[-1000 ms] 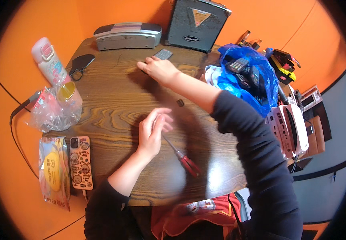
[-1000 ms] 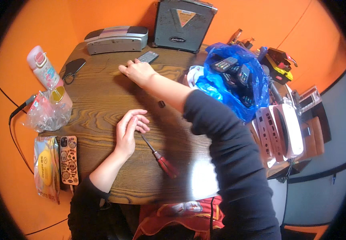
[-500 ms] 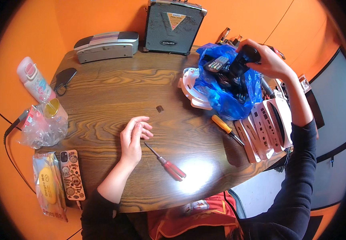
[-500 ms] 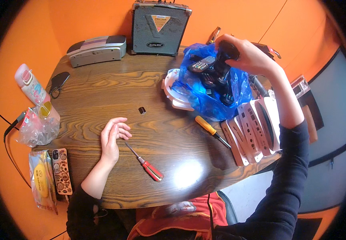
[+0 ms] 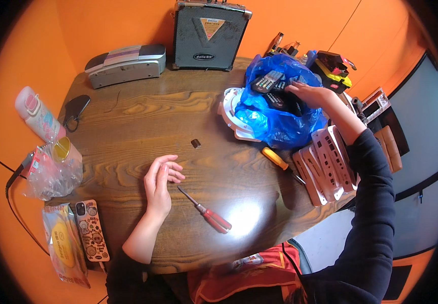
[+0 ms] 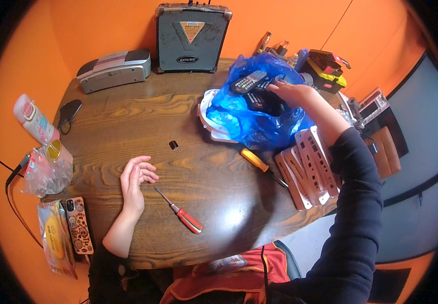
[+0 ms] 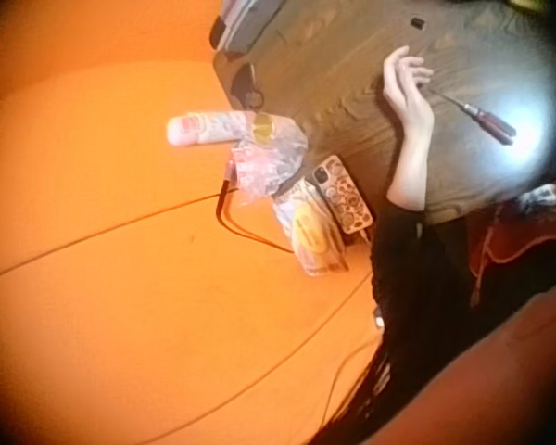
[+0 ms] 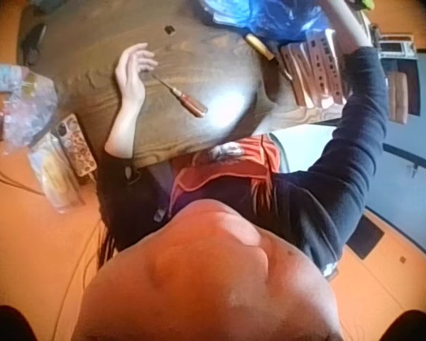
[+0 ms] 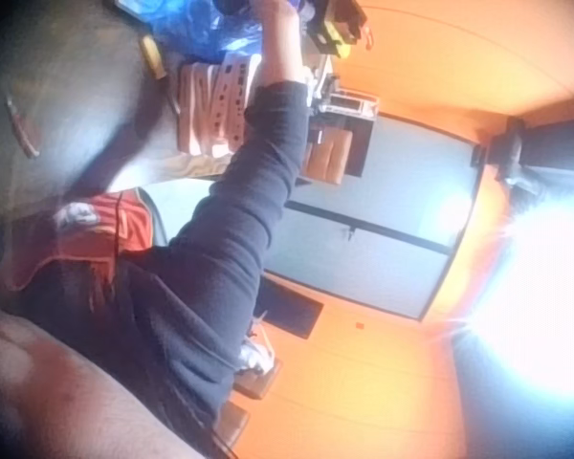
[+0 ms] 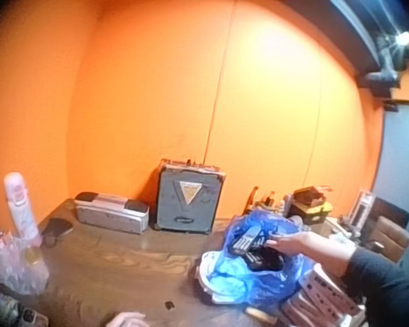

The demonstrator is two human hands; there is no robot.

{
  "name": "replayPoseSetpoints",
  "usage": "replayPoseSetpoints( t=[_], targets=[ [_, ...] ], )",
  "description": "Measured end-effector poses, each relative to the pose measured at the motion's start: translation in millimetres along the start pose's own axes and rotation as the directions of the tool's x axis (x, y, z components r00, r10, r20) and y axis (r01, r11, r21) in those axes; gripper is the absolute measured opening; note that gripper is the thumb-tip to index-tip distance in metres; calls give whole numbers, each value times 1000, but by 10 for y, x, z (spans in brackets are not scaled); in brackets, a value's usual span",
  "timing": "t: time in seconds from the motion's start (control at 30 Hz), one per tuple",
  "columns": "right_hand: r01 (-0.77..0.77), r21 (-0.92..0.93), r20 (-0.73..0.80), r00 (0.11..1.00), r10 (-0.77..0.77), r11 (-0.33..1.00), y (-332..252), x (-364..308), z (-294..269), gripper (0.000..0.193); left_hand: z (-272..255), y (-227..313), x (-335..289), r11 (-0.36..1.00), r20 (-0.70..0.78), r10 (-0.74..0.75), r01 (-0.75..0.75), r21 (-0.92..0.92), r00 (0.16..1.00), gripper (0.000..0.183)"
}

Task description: The person removes the battery cover from a remote control, then uses a screwdriver to pry open the casing and separate the halves. They inspect the internal circuit board, reassemble the remote, and place it into a blue plastic bag along with other items.

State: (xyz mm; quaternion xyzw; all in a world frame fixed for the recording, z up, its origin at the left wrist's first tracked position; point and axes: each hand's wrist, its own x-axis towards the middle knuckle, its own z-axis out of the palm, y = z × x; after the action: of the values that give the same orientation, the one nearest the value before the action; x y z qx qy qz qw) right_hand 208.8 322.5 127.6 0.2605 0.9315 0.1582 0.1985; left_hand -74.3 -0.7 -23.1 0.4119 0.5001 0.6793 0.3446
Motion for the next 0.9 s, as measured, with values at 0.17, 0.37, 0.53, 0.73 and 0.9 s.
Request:
replayPoseSetpoints(
  t=[0.17, 0.37, 0.53, 0.73, 0.9],
  targets=[
    [-222, -38, 276, 935, 224, 974, 374, 380, -28, 45, -7, -9, 8, 1000, -19, -17, 17, -15, 1000, 36],
    [-134, 394, -531, 774, 344, 909, 1132, 810, -34, 19, -61, -38, 52, 1000, -73, 19, -21, -22, 997, 33],
    [211, 757, -639, 435, 634, 618, 1796, 698, -213, 16, -95, -53, 71, 1000, -95, 12, -15, -28, 995, 33],
    [-252, 456, -434, 774, 461, 854, 1558, -87, -486, 21, -110, -53, 61, 995, -81, 87, -82, 60, 993, 35],
    [-15, 548, -530, 767, 361, 836, 811, -1129, -691, 24, -125, -94, 31, 938, -42, 244, -225, 264, 969, 36]
  ],
)
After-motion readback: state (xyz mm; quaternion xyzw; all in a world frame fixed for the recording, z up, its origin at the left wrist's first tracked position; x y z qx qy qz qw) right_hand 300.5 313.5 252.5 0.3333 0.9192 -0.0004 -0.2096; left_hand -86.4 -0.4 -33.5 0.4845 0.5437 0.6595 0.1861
